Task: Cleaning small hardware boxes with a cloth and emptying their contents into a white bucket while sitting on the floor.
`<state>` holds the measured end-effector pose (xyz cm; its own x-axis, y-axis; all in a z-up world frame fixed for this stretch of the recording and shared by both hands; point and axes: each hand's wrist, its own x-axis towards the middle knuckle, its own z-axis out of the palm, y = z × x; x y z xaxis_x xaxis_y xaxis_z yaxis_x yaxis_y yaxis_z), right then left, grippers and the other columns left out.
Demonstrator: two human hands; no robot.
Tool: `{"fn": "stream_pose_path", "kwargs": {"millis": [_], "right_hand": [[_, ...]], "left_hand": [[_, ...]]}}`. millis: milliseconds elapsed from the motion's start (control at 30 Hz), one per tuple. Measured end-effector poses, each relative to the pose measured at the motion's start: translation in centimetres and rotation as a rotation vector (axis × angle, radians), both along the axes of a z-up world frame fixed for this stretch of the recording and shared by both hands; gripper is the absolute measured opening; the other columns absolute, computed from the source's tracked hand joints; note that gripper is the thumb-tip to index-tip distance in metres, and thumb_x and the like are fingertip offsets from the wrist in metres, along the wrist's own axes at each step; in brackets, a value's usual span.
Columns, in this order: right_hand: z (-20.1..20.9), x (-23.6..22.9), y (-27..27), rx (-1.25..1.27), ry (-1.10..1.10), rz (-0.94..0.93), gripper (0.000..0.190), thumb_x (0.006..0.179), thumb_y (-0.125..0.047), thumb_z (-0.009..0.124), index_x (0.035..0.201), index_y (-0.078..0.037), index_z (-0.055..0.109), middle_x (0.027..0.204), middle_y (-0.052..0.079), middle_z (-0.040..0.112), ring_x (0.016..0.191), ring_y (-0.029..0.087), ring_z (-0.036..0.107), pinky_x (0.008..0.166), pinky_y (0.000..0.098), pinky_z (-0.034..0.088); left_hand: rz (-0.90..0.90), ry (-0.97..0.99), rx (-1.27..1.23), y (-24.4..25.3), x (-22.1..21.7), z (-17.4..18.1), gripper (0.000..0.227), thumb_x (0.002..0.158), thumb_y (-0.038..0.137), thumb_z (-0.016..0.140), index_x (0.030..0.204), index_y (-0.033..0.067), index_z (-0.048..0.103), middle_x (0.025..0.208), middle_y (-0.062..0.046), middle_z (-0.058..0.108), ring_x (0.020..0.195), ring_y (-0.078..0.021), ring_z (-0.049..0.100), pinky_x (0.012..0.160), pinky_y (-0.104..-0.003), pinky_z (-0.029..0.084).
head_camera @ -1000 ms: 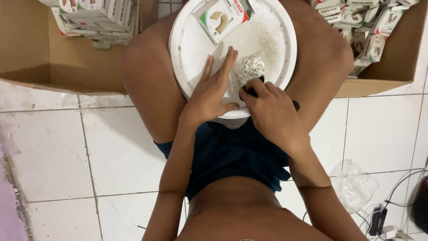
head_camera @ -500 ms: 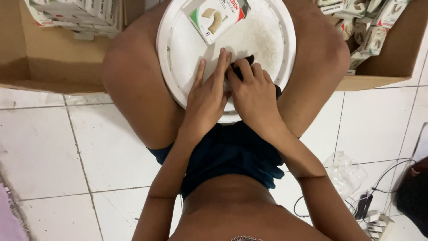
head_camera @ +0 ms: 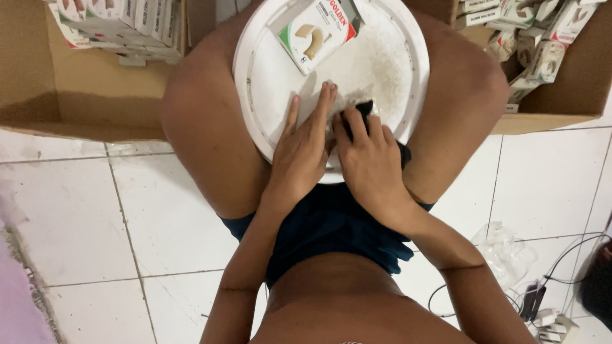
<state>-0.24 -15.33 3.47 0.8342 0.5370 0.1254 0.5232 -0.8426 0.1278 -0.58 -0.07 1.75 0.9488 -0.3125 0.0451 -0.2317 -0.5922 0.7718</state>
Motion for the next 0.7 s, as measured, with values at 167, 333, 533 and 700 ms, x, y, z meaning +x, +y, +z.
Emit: {"fn": "stream_pose_path", "kwargs": {"millis": [167, 333, 533, 700], "right_hand": [[-1.2, 1.4, -0.4, 0.002, 0.036, 0.022, 0.031, 0.091, -0.011, 0.069, 0.122, -0.013, 0.073, 0.116, 0.006, 0.056, 0.093, 0.027, 0.061, 0.073, 0.0351, 0.047], [-0.5, 0.6, 0.1, -0.002, -0.021, 0.016, 0.028, 0.093, -0.013, 0.068, 0.121, -0.015, 0.072, 0.115, 0.006, 0.056, 0.092, 0.026, 0.060, 0.076, 0.0356, 0.047], [-0.6, 1.4, -0.2, 0.038, 0.061, 0.009, 0.030, 0.096, -0.015, 0.064, 0.124, -0.017, 0.071, 0.116, 0.004, 0.056, 0.096, 0.026, 0.060, 0.079, 0.0361, 0.048], [-0.5, -1.2, -0.4, -0.046, 0.060, 0.008, 0.026, 0.098, -0.013, 0.063, 0.124, -0.016, 0.071, 0.118, 0.007, 0.057, 0.092, 0.023, 0.058, 0.077, 0.0335, 0.046]], "left_hand": [[-0.013, 0.008, 0.009, 0.0, 0.3, 0.7, 0.090, 0.092, -0.020, 0.050, 0.164, -0.0015, 0.000, 0.171, -0.017, 0.025, 0.156, -0.0236, 0.033, 0.132, -0.049, -0.001], [-0.018, -0.004, 0.016, 0.2, 0.4, 1.6, 0.081, 0.096, -0.020, 0.043, 0.164, -0.0017, 0.002, 0.171, -0.018, 0.026, 0.157, -0.0240, 0.032, 0.131, -0.049, 0.000], [-0.042, 0.032, 0.028, -0.4, -0.7, 0.4, 0.081, 0.095, -0.020, 0.038, 0.165, 0.0004, 0.001, 0.172, -0.019, 0.019, 0.157, -0.0272, 0.027, 0.130, -0.050, -0.003], [-0.056, 0.006, 0.025, -0.3, -0.4, 0.9, 0.079, 0.095, -0.022, 0.034, 0.164, 0.0000, 0.003, 0.172, -0.020, 0.018, 0.157, -0.0278, 0.026, 0.130, -0.049, -0.003]]}}
